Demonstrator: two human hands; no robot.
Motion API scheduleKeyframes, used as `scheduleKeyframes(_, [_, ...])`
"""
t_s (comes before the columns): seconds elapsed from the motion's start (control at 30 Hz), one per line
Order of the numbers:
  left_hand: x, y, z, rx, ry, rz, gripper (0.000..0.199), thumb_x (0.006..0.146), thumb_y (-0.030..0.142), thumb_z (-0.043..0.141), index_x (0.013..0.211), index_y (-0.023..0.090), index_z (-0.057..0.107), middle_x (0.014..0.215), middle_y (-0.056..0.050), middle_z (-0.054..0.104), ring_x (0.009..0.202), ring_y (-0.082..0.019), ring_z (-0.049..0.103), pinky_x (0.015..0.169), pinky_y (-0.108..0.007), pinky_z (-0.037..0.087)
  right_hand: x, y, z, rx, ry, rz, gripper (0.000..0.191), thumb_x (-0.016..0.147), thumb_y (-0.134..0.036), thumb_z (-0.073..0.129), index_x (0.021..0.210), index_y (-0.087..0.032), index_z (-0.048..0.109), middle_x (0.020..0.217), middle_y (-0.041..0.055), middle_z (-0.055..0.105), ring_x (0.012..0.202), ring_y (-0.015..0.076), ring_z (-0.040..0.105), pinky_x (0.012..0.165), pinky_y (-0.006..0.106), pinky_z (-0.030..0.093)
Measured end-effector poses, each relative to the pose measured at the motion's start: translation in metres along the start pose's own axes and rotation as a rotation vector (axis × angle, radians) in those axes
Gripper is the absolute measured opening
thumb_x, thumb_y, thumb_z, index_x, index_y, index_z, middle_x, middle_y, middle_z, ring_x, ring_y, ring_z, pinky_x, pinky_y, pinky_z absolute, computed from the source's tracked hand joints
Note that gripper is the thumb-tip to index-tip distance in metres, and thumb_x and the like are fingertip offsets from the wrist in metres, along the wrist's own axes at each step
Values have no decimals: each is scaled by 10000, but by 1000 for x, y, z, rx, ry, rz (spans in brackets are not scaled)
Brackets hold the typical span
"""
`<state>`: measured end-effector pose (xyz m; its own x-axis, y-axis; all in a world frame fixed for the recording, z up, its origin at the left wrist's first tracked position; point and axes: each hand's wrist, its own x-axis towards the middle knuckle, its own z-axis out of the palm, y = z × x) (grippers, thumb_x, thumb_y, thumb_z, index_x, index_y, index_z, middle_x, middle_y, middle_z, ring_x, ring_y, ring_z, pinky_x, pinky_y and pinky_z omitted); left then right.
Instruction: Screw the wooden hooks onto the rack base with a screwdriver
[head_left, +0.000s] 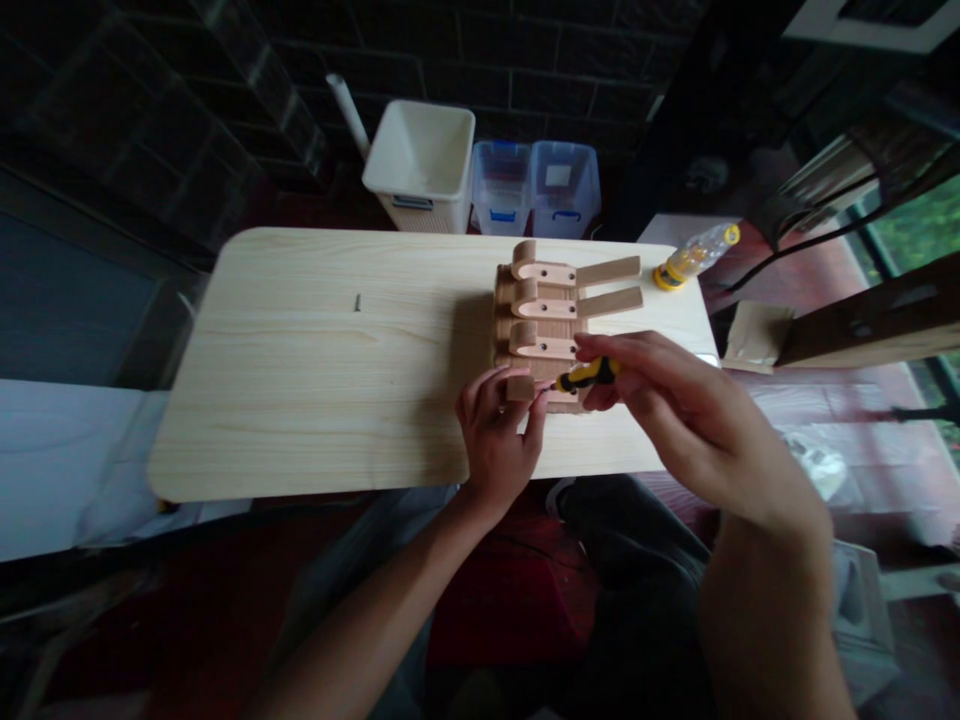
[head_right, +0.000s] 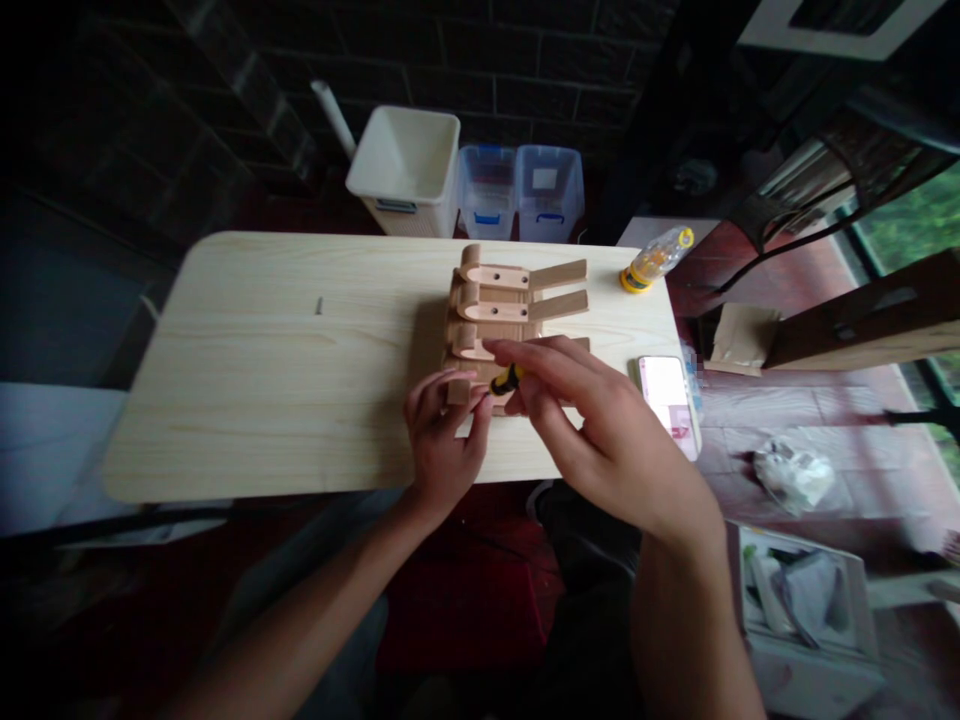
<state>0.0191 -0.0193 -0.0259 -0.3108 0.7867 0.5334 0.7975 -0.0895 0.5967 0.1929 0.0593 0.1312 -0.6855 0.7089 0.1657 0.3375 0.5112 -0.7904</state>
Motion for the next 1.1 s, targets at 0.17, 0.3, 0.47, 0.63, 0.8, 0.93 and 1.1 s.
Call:
scheduleKeyframes(0.17, [1, 0, 0, -2, 1, 11, 148, 1012, 219, 710, 1130, 290, 764, 1259, -73, 773, 1300, -272, 639, 1134, -485, 490, 3, -3, 4, 28, -15, 13, 380, 1098, -317, 581, 1465, -266, 664, 1300, 104, 782, 1120, 221, 786, 978, 364, 653])
scheduleKeyframes(0.3, [2, 0, 0, -10, 24, 27, 161, 1004, 196, 715, 1135, 282, 751, 1248, -76, 776, 1288, -272, 641, 1124, -482, 495, 4, -5, 2, -36, -16, -62, 397, 1081, -269, 612, 1471, -302, 679, 1354, 83, 782, 1225, 229, 768, 1061, 393, 644])
scheduleKeyframes(0.47, [1, 0, 0, 11, 7, 12, 158, 1000, 187, 711, 1118, 285, 746, 1241, -63, 780, 1286, -267, 649, 1130, -480, 498, 5, -8, 4, -118, 2, -77, 400, 1066, -232, 629, 1452, -314, 693, 1399, 69, 771, 1249, 233, 765, 1050, 389, 665])
scheduleKeyframes(0.63, [0, 0, 0, 19, 17, 18, 162, 1002, 175, 699, 1114, 284, 741, 1231, -64, 782, 1286, -267, 655, 1118, -477, 509, 7, -10, 9, -241, 80, -120, 307, 1034, -240, 692, 1331, -275, 761, 1234, 82, 814, 1072, 214, 805, 931, 328, 686])
scheduleKeyframes(0.8, [-1, -1, 1, 11, 2, -4, 197, 998, 168, 697, 1141, 291, 753, 1230, -71, 777, 1296, -270, 648, 1123, -478, 499, 7, -12, 12, -264, 103, -110, 267, 1020, -272, 718, 1281, -279, 773, 1190, 79, 812, 1024, 216, 804, 853, 309, 689])
scheduleKeyframes(0.93, [0, 0, 1, 12, 14, 9, 210, 996, 155, 690, 1143, 292, 750, 1227, -68, 776, 1290, -267, 645, 1122, -474, 497, 5, -11, 15, -224, 65, -53, 288, 1013, -272, 722, 1300, -277, 746, 1198, 67, 812, 962, 195, 800, 726, 253, 666])
scheduleKeyframes(1.1, [1, 0, 0, 43, 26, 36, 189, 998, 173, 672, 1142, 274, 741, 1235, -85, 769, 1288, -272, 645, 1111, -474, 503, 3, -11, 15, -160, -5, -72, 359, 1036, -292, 686, 1395, -291, 702, 1269, 75, 805, 1032, 211, 805, 843, 298, 683])
